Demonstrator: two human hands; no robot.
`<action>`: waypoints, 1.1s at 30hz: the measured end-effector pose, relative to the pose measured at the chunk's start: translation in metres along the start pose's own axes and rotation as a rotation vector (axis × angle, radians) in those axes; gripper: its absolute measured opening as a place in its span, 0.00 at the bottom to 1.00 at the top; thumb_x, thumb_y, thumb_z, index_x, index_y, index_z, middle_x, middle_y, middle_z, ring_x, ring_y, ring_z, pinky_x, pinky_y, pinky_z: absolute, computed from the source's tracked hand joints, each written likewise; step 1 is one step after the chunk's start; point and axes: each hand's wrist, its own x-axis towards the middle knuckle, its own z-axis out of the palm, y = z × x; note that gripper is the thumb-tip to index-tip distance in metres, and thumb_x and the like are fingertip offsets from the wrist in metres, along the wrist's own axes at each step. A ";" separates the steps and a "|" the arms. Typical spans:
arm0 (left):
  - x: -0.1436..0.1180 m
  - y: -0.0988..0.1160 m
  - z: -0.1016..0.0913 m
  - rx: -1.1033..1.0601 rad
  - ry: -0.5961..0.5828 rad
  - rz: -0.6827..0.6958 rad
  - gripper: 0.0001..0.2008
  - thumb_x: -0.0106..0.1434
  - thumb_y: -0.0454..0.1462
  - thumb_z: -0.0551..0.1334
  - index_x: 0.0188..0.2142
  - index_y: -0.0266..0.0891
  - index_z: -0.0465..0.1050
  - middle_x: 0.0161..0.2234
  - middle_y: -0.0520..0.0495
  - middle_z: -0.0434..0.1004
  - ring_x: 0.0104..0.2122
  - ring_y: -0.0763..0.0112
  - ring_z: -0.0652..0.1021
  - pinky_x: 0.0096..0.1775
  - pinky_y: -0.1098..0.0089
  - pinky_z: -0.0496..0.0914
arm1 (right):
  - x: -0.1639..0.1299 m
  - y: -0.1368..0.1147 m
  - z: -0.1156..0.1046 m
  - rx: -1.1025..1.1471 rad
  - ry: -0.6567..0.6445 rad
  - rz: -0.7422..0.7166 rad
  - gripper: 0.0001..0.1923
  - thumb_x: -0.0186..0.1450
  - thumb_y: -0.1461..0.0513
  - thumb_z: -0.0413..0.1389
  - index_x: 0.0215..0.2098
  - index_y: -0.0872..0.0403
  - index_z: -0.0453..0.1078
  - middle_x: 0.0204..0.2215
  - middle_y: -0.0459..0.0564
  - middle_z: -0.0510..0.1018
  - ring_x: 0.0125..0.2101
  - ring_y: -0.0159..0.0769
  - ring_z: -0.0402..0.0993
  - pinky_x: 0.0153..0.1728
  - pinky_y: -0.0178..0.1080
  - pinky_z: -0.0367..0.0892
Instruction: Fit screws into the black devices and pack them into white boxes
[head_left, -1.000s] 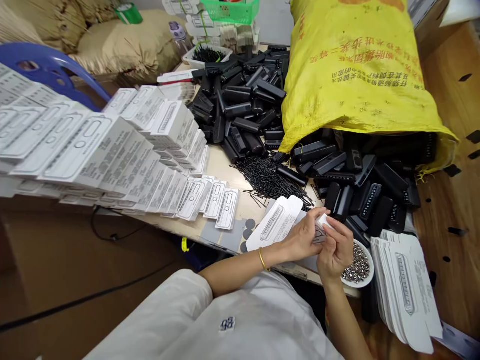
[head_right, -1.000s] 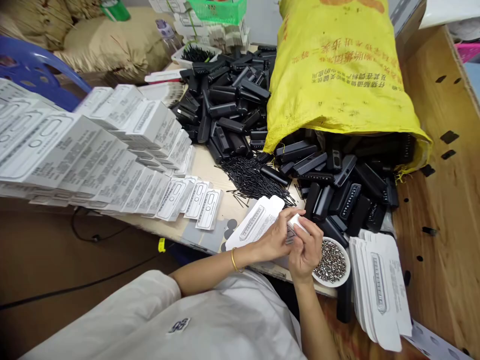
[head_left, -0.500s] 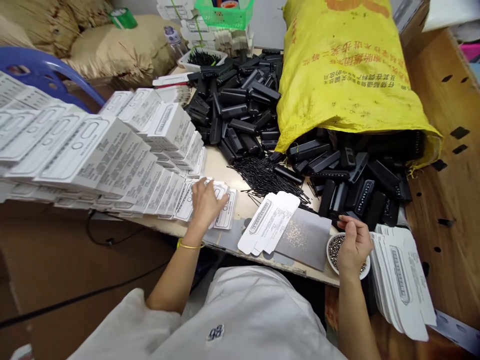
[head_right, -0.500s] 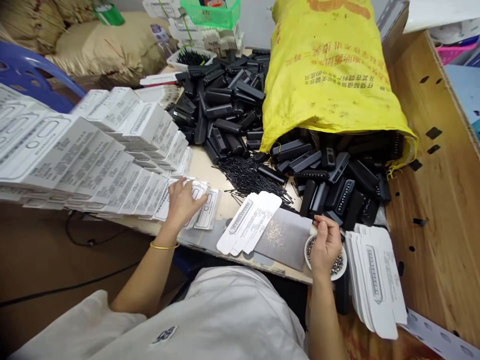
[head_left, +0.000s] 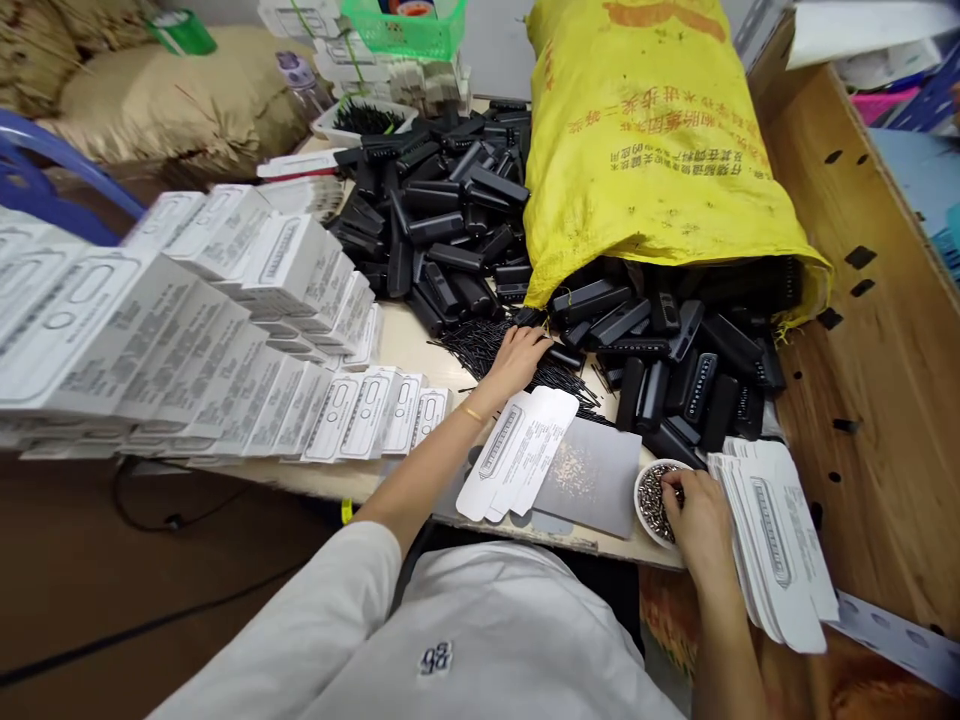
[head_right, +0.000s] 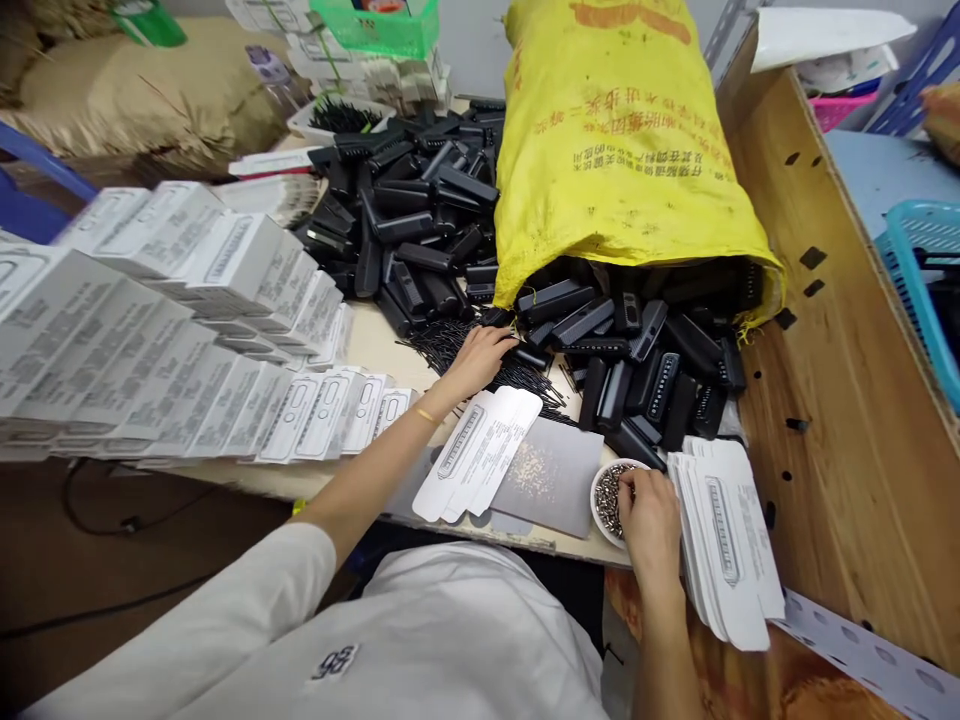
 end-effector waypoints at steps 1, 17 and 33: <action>0.012 0.003 0.003 0.032 -0.047 0.021 0.23 0.58 0.24 0.53 0.51 0.38 0.71 0.53 0.38 0.72 0.54 0.56 0.69 0.59 0.52 0.58 | -0.001 0.000 0.002 -0.001 0.011 0.002 0.10 0.64 0.59 0.47 0.28 0.51 0.68 0.27 0.53 0.72 0.32 0.45 0.67 0.35 0.45 0.62; -0.049 0.026 -0.024 -0.942 0.162 -0.343 0.17 0.54 0.39 0.65 0.43 0.36 0.70 0.40 0.43 0.77 0.38 0.63 0.77 0.43 0.60 0.73 | -0.003 -0.032 -0.018 1.116 -0.009 0.487 0.13 0.56 0.52 0.62 0.32 0.52 0.70 0.29 0.49 0.79 0.29 0.35 0.73 0.33 0.39 0.68; -0.081 0.120 0.000 -2.160 -0.083 -0.940 0.16 0.61 0.44 0.66 0.42 0.35 0.67 0.38 0.42 0.80 0.37 0.64 0.81 0.44 0.60 0.77 | 0.005 -0.111 0.010 0.895 0.416 0.102 0.03 0.66 0.61 0.55 0.34 0.52 0.69 0.33 0.48 0.74 0.38 0.37 0.72 0.42 0.44 0.68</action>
